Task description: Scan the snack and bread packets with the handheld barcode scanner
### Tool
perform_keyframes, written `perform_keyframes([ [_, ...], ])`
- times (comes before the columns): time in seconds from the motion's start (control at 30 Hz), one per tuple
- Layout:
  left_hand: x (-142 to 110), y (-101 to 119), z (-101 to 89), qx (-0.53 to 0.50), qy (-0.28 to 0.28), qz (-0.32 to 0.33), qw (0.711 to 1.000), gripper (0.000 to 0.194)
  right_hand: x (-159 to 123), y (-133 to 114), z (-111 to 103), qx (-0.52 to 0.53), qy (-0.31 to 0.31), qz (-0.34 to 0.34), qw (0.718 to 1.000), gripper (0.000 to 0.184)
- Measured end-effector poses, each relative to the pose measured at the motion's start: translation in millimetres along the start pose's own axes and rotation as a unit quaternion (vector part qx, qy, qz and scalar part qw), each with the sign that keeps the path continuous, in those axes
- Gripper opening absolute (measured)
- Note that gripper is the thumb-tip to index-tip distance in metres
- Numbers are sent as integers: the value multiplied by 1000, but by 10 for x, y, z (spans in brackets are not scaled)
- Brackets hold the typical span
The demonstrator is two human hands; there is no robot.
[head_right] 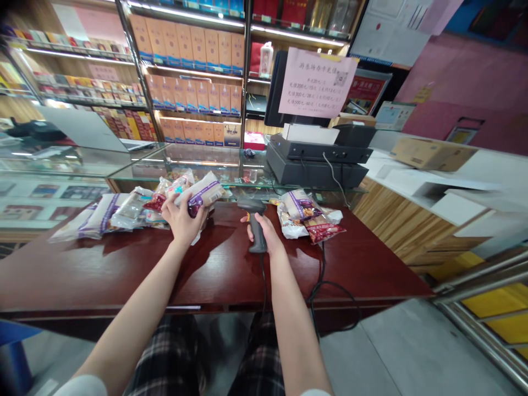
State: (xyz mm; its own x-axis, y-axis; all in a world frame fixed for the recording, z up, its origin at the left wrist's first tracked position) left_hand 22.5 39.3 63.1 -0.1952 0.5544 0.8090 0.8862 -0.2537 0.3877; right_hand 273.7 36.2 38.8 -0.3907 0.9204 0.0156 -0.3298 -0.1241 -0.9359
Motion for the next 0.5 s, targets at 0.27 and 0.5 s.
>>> perform_keyframes([
  [0.27,137,-389,-154,-22,132,-155,979,45,10,6,-31,-12,8,3,1000,39],
  [0.5,145,-559,-7,-110,68,-103,986,65,38,29,-60,-27,26,5,999,39],
])
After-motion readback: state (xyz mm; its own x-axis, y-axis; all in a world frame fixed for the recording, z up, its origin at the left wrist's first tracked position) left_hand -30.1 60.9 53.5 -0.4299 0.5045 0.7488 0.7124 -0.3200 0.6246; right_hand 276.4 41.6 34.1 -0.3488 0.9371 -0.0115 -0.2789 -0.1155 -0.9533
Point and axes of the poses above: each hand's wrist, its own x-axis towards the middle knuckle, its own z-axis out of the palm, y = z × x, the point moved 3 cm from there along x, towards the middle knuckle, and after that the axes turned 9 degrees about z, right-handed, at the moved point
